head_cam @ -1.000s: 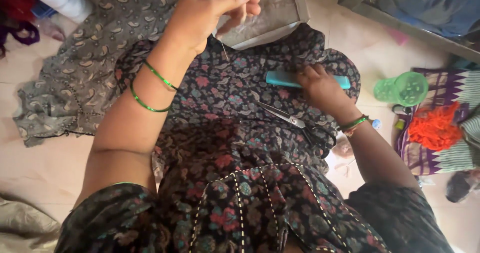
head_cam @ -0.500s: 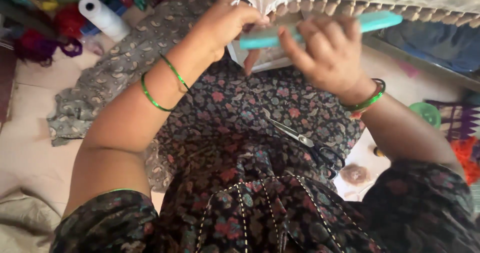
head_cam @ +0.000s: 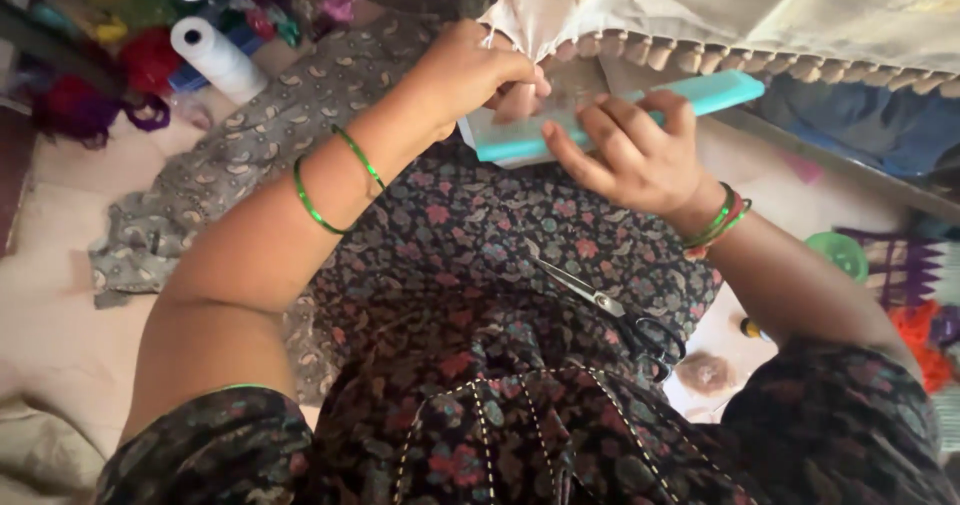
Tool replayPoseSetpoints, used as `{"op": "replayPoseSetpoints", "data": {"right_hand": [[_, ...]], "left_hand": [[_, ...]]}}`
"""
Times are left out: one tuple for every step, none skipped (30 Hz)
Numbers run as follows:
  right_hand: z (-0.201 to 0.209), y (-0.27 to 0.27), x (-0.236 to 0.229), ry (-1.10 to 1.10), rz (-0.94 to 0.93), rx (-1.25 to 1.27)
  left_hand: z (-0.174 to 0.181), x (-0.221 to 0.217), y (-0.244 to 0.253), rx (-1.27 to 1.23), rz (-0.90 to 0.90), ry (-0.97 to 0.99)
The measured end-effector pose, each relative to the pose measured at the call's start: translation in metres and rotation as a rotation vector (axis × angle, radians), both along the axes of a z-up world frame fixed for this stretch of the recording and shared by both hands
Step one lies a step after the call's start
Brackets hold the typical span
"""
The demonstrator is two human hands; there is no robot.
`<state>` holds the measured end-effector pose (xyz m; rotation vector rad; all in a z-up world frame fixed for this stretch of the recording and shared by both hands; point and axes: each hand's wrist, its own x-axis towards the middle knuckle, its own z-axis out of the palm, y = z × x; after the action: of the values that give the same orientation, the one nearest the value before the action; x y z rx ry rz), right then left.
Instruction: Sewing and trimming decorative tassels onto the edge of a white fabric piece in a workshop environment.
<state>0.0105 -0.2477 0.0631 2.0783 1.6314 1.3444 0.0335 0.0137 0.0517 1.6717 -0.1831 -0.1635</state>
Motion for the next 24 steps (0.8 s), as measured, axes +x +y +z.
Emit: {"op": "replayPoseSetpoints", "data": {"right_hand": [[0.0,0.001,-0.001,0.002,0.064,-0.008],[0.002,0.003,-0.003,0.011,0.067,-0.016],[0.003,0.004,-0.005,0.017,-0.029,0.018],[0.005,0.005,-0.007,0.019,-0.129,0.053],[0.0,0.004,-0.008,0.024,-0.129,0.047],[-0.005,0.004,-0.007,0.049,-0.154,0.018],[-0.01,0.005,-0.005,0.074,-0.179,-0.012],[-0.014,0.001,-0.004,0.07,-0.18,-0.012],[-0.018,-0.004,-0.003,0.098,-0.111,-0.008],[-0.024,-0.008,-0.003,0.131,-0.04,-0.005],[-0.018,-0.006,-0.002,0.133,-0.041,-0.007],[-0.013,-0.005,-0.004,0.038,-0.025,0.032],[-0.008,-0.005,-0.005,-0.058,-0.007,0.068],[-0.006,-0.004,-0.005,-0.057,-0.011,0.067],[-0.003,-0.003,-0.006,0.04,-0.078,0.087],[0.0,0.0,-0.004,0.132,-0.14,0.111],[-0.007,0.0,-0.005,0.127,-0.138,0.116],[-0.014,-0.001,-0.006,0.136,-0.138,0.025],[-0.021,0.0,-0.007,0.144,-0.137,-0.067],[-0.029,-0.003,-0.012,0.143,-0.128,-0.067],[-0.037,-0.005,-0.017,0.135,0.013,0.007],[-0.045,-0.008,-0.021,0.127,0.159,0.076],[-0.058,-0.007,-0.028,0.127,0.174,0.072],[-0.071,-0.007,-0.038,0.122,0.215,0.117]], "left_hand": [[0.0,-0.002,0.001,-0.101,-0.024,0.063],[0.006,-0.006,0.0,-0.11,-0.02,0.071],[0.013,-0.009,-0.001,-0.104,-0.007,0.115],[0.021,-0.012,-0.002,-0.095,0.001,0.154],[0.016,-0.013,-0.005,-0.1,0.001,0.16],[0.014,-0.011,-0.005,0.027,0.043,0.033],[0.012,-0.009,-0.006,0.154,0.085,-0.094],[0.008,-0.006,-0.006,0.153,0.084,-0.097],[0.003,-0.002,-0.006,-0.019,0.025,0.002],[-0.003,0.001,-0.006,-0.193,-0.032,0.11],[-0.003,0.003,-0.004,-0.195,-0.033,0.111],[-0.004,0.004,-0.004,-0.158,-0.05,0.09],[-0.004,0.004,-0.005,-0.121,-0.067,0.068],[-0.003,0.003,-0.006,-0.121,-0.07,0.069],[-0.001,0.001,-0.007,0.025,-0.022,-0.01],[0.004,0.001,-0.005,0.178,0.032,-0.094],[0.005,0.001,-0.005,0.184,0.033,-0.099],[0.006,0.0,-0.006,0.103,-0.013,-0.04],[0.006,-0.002,-0.005,0.022,-0.059,0.019],[-0.001,-0.001,-0.005,0.023,-0.05,0.018],[-0.008,0.0,-0.005,-0.046,-0.078,-0.01],[-0.016,0.0,-0.004,-0.118,-0.101,-0.038],[-0.021,-0.003,-0.003,-0.121,-0.087,-0.041],[-0.026,-0.006,-0.004,-0.063,-0.043,-0.115]]}}
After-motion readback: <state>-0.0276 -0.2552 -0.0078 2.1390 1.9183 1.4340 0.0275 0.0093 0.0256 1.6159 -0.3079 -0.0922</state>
